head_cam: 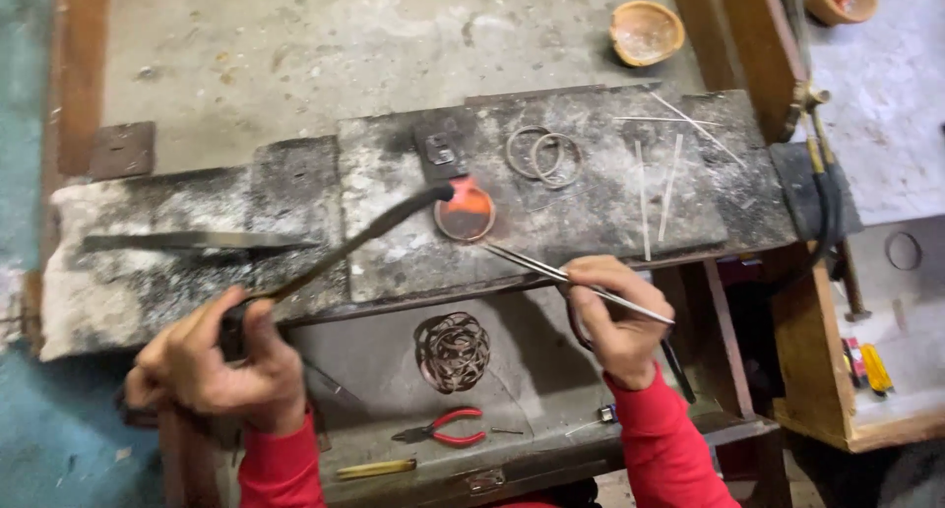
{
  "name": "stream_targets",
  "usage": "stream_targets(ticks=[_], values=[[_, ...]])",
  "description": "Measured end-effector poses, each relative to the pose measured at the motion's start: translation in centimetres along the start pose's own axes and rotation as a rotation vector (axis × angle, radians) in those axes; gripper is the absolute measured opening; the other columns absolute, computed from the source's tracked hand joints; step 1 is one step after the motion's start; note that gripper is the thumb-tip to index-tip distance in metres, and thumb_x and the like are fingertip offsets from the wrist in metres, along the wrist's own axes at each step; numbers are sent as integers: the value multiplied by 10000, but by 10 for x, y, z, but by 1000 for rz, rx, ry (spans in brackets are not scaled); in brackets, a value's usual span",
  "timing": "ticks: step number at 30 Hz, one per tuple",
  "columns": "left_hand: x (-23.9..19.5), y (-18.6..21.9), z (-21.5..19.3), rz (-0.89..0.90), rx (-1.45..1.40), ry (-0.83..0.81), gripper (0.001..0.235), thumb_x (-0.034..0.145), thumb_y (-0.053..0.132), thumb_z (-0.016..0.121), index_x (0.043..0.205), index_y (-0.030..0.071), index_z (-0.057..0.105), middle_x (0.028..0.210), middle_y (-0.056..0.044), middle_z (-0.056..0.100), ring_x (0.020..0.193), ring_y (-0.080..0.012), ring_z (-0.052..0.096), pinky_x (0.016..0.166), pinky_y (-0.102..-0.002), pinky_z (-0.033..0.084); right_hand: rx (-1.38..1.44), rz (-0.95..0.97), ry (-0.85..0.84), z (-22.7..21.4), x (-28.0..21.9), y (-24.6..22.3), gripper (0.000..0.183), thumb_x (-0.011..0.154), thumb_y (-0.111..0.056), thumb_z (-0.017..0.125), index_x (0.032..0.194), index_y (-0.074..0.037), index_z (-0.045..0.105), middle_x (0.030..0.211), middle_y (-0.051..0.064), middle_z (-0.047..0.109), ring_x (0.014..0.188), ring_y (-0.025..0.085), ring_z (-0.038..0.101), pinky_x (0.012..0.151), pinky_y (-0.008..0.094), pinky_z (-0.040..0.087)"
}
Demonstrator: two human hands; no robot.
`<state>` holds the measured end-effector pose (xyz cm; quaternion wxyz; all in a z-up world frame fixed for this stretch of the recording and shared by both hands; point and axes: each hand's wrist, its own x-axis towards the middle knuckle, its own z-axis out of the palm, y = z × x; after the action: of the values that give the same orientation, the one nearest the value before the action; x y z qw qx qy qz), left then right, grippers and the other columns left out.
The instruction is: The person uses a handheld torch to heat a metal ring held with tweezers on a workbench. The ring is repeatedly heated until it glows orange, then briefly set down before being reheated. The process is repeated several times on the same ring.
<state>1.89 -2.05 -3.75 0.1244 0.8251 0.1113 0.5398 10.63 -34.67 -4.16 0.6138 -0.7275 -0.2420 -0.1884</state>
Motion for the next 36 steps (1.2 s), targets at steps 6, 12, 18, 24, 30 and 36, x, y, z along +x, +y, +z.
stream_targets(ticks=[6,12,18,24,30,36], values=[[-6,5,-2,18,167,6,533,1201,359,588,1033,-109,778,965,-184,736,999,-389,615,1022,-451,363,-63,-150,-60,8,9,-4,71,945,-8,669,985,37,707,938,178,741,870,319,733,824,383,609],[-13,3,6,19,-28,-71,426,1107,304,618,1036,-95,748,982,-229,736,879,-426,647,954,-514,447,-118,-157,-91,5,3,1,98,950,-32,672,1021,22,713,971,160,744,889,323,726,846,402,593],[-5,5,11,21,128,52,431,1038,452,616,940,56,753,875,-52,715,921,-270,592,1021,-426,247,-92,-131,-54,9,-1,-1,116,960,-32,639,1033,34,702,917,170,723,871,305,713,829,369,589],[8,5,-2,27,171,67,431,1084,404,609,966,21,769,910,-105,739,925,-312,621,1008,-436,283,-91,-140,-38,11,-1,2,105,952,-13,640,1017,39,704,896,162,728,857,300,713,810,360,598],[9,6,-3,13,129,82,423,1084,373,612,973,-10,754,912,-134,731,919,-327,616,992,-430,316,-74,-131,-38,12,-1,0,121,970,-35,625,1034,38,697,878,168,709,838,295,697,790,348,577],[2,9,5,20,9,62,370,1049,324,655,985,-34,723,930,-153,711,963,-334,567,860,-402,463,-60,-118,-26,11,-5,6,110,959,-12,626,1027,38,696,886,167,711,855,301,698,808,353,583]])
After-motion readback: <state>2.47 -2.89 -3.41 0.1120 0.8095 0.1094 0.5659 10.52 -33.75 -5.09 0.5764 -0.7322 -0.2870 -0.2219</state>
